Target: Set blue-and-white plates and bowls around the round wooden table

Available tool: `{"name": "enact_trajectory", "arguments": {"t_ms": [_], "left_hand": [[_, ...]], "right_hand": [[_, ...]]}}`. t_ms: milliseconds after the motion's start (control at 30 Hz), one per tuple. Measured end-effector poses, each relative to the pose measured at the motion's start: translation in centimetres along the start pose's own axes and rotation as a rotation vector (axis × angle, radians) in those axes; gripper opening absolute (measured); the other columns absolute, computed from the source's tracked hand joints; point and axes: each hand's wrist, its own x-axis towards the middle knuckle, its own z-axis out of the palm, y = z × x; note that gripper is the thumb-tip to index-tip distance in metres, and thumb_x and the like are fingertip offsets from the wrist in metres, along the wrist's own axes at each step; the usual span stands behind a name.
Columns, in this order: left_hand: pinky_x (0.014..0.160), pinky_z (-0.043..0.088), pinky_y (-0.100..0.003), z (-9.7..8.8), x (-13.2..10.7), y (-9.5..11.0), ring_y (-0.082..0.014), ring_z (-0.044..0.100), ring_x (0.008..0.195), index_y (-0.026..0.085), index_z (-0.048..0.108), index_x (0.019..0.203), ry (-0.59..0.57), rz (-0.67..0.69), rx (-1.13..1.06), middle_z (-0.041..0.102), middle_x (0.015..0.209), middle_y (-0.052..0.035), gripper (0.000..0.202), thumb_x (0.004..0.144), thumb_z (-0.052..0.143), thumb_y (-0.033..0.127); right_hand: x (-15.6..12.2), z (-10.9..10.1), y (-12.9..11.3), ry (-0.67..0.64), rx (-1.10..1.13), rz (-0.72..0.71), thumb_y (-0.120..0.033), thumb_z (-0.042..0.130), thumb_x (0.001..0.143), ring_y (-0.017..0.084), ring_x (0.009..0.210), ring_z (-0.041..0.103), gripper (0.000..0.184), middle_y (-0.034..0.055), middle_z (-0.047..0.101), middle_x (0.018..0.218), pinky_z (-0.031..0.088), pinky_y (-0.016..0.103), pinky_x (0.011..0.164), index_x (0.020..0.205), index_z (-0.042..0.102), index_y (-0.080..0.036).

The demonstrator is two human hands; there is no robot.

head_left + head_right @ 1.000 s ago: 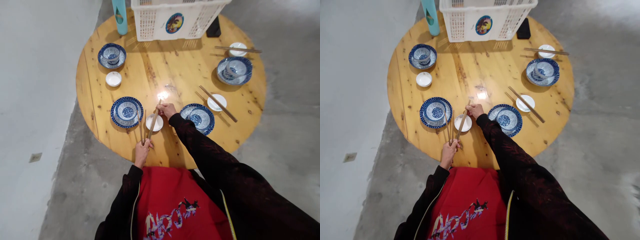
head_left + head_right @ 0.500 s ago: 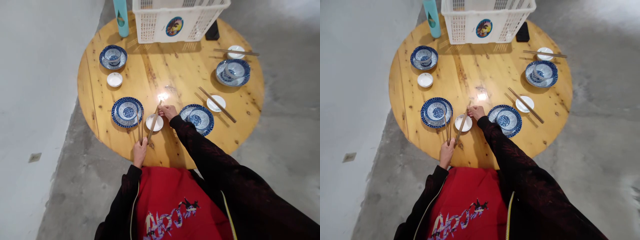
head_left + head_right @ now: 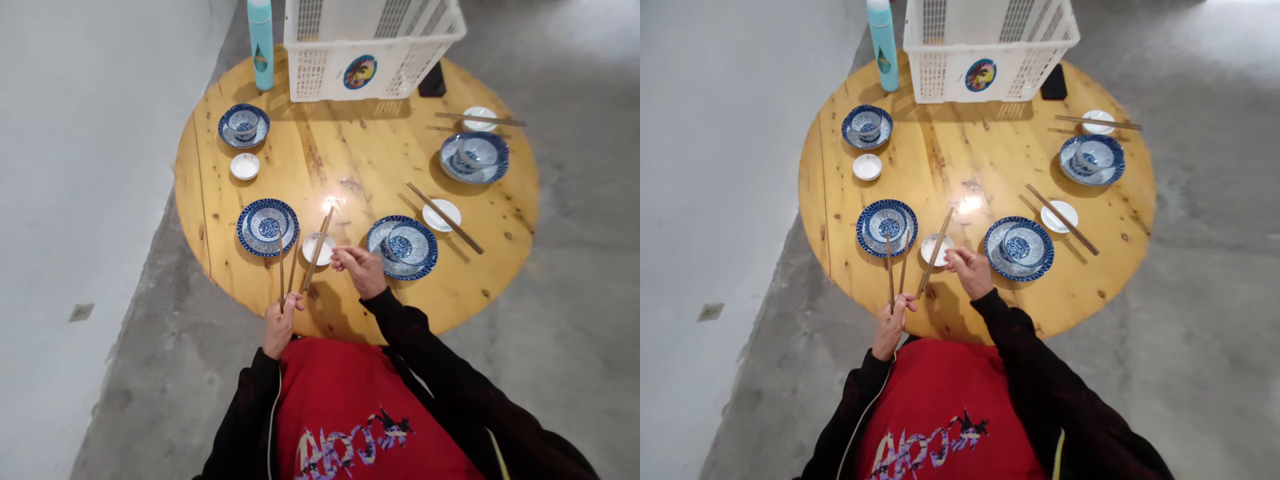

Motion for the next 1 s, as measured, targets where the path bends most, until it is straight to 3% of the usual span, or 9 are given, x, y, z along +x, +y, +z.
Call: {"name": "enact_trajectory", "arguments": {"t_ms": [67, 133, 300, 533, 633, 733, 800, 900, 1000], "left_hand": [[0.045, 0.025, -0.025, 0.4, -0.4, 0.8, -0.0078, 0.032, 0.043, 0.015, 0.070, 0.090, -0.135, 0.026, -0.064, 0.056, 0.059, -0.0001, 0.060, 0.089, 0.049, 0.071], [0.045, 0.024, -0.024, 0.5, -0.7, 1.4, -0.0069, 0.031, 0.043, 0.014, 0.070, 0.088, -0.253, 0.052, -0.094, 0.054, 0.057, 0.0007, 0.062, 0.089, 0.049, 0.072], [0.045, 0.026, -0.023, 0.1, -1.1, 1.9, -0.0069, 0.034, 0.044, 0.015, 0.071, 0.081, -0.537, -0.016, -0.023, 0.060, 0.061, -0.0020, 0.060, 0.087, 0.052, 0.071], [0.052, 0.038, -0.024, -0.7, -1.6, 1.2, -0.0119, 0.046, 0.050, 0.016, 0.072, 0.072, -0.685, -0.015, 0.101, 0.058, 0.056, -0.0026, 0.056, 0.091, 0.050, 0.064], [0.069, 0.049, -0.029, -1.0, -1.4, 0.6, -0.0188, 0.063, 0.071, 0.017, 0.075, 0.089, -0.572, 0.064, 0.116, 0.070, 0.077, -0.0064, 0.047, 0.088, 0.059, 0.061], [0.099, 0.048, -0.036, -2.0, -1.0, -0.5, -0.0266, 0.064, 0.111, 0.020, 0.071, 0.115, -0.247, 0.249, 0.121, 0.070, 0.116, -0.0107, 0.049, 0.083, 0.068, 0.056], [0.108, 0.042, -0.039, -3.0, -1.0, -1.4, -0.0280, 0.058, 0.124, 0.019, 0.067, 0.124, -0.001, 0.336, 0.113, 0.066, 0.129, -0.0127, 0.053, 0.087, 0.062, 0.056], [0.105, 0.044, -0.039, -4.6, -2.0, -2.7, -0.0267, 0.058, 0.124, 0.018, 0.064, 0.127, 0.292, 0.355, 0.033, 0.064, 0.131, -0.0146, 0.052, 0.096, 0.048, 0.057], [0.092, 0.051, -0.035, -5.2, -4.0, -3.8, -0.0244, 0.065, 0.112, 0.017, 0.067, 0.118, 0.465, 0.248, -0.039, 0.068, 0.123, -0.0145, 0.051, 0.097, 0.045, 0.058]], "right_hand": [[-2.0, 1.3, -1.5, -0.148, 0.026, 0.013, -0.050, 0.070, 0.082, 0.012, 0.056, 0.060, 0.033, 0.0023, 0.070, 0.073, 0.052, 0.027, 0.056, 0.090, 0.074, -0.018], [-3.1, 2.5, -2.9, -0.259, 0.047, 0.017, -0.049, 0.071, 0.081, 0.011, 0.053, 0.056, 0.034, 0.0006, 0.067, 0.073, 0.050, 0.025, 0.052, 0.093, 0.075, -0.018], [-4.3, 3.6, -5.2, -0.368, 0.045, 0.004, -0.049, 0.071, 0.081, 0.008, 0.050, 0.050, 0.034, -0.0008, 0.061, 0.071, 0.044, 0.022, 0.047, 0.092, 0.076, -0.017], [-6.0, 4.0, -5.4, -0.408, 0.043, -0.020, -0.055, 0.071, 0.081, 0.010, 0.048, 0.052, 0.038, -0.0018, 0.056, 0.061, 0.043, 0.023, 0.046, 0.075, 0.072, -0.017], [-6.7, 3.6, -6.4, -0.344, -0.058, -0.115, -0.056, 0.067, 0.084, 0.011, 0.048, 0.053, 0.039, -0.0020, 0.055, 0.056, 0.045, 0.024, 0.046, 0.071, 0.070, -0.020], [-7.4, 2.3, -8.1, -0.237, -0.205, -0.284, -0.049, 0.062, 0.090, 0.015, 0.054, 0.058, 0.034, 0.0004, 0.062, 0.059, 0.050, 0.028, 0.053, 0.071, 0.070, -0.022], [-7.8, 1.2, -8.9, -0.148, -0.296, -0.426, -0.041, 0.060, 0.093, 0.017, 0.063, 0.063, 0.032, 0.0024, 0.067, 0.065, 0.052, 0.030, 0.061, 0.067, 0.069, -0.024], [-8.4, 0.0, -8.7, -0.092, -0.354, -0.575, -0.032, 0.060, 0.095, 0.019, 0.071, 0.067, 0.030, 0.0036, 0.070, 0.072, 0.054, 0.032, 0.068, 0.068, 0.069, -0.024], [-8.8, -0.2, -7.0, -0.153, -0.370, -0.615, -0.027, 0.059, 0.095, 0.018, 0.068, 0.066, 0.021, 0.0050, 0.071, 0.076, 0.055, 0.032, 0.066, 0.078, 0.072, -0.023]]}}
